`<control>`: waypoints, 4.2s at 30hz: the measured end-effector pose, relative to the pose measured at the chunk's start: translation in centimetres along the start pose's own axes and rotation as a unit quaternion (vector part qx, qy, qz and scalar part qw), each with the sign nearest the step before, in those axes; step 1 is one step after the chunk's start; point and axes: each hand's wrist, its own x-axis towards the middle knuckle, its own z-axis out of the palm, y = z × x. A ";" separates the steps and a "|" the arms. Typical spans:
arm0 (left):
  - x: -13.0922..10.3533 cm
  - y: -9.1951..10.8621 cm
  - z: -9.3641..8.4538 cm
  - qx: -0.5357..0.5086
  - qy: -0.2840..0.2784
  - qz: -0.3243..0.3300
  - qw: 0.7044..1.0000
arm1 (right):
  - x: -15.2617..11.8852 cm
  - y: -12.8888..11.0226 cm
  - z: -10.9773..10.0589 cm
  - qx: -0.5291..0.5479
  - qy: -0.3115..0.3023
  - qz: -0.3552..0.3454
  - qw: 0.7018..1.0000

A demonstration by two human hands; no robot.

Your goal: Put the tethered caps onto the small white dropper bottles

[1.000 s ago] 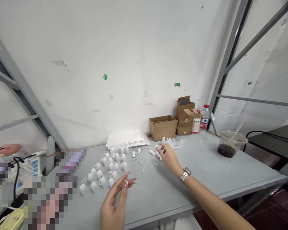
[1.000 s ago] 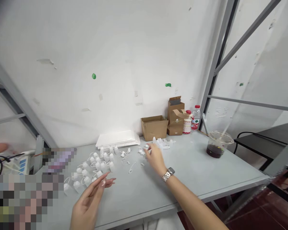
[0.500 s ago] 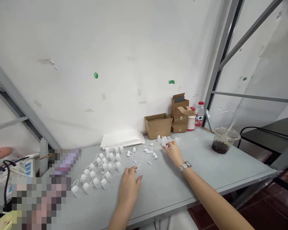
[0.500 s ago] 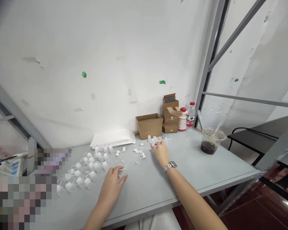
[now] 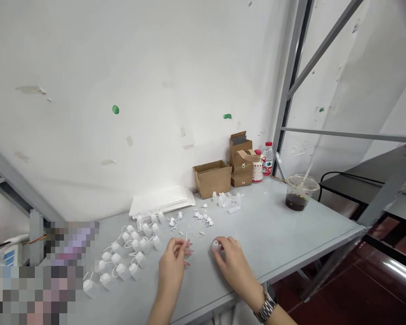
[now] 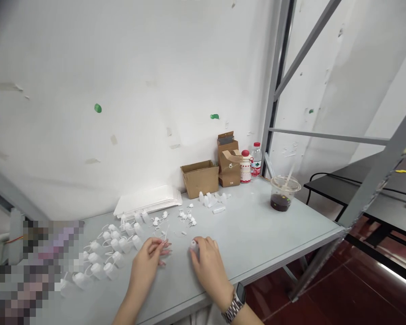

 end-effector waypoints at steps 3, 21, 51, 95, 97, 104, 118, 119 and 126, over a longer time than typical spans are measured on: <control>-1.1 0.4 -0.1 -0.138 0.001 -0.008 0.990 | -1.0 -1.1 1.2 0.231 -0.051 0.045 0.970; -2.9 0.2 0.4 -0.305 0.027 -0.050 0.951 | -1.5 -2.2 3.3 0.267 -0.074 0.112 0.954; -2.8 0.2 1.0 -0.343 -0.044 -0.060 0.936 | -1.3 -1.4 3.4 0.469 -0.112 0.147 0.864; -3.4 0.3 0.8 -0.460 -0.144 -0.128 0.867 | -1.0 -1.3 3.2 0.509 -0.136 0.119 0.842; -3.2 0.4 0.7 -0.436 -0.123 -0.117 0.884 | -1.0 -1.3 3.2 0.494 -0.125 0.116 0.853; -3.7 0.9 1.2 -0.407 -0.086 -0.115 0.902 | -1.7 -1.3 3.3 0.434 -0.103 0.124 0.887; -3.9 1.0 1.0 -0.418 -0.155 -0.102 0.889 | -1.4 -1.0 3.5 0.513 -0.137 0.097 0.842; -3.9 1.1 0.9 -0.424 -0.161 -0.105 0.885 | -1.4 -1.0 3.6 0.515 -0.138 0.096 0.840; -3.6 0.7 1.1 -0.400 -0.112 -0.119 0.902 | -1.4 -1.6 3.0 0.499 -0.125 0.115 0.850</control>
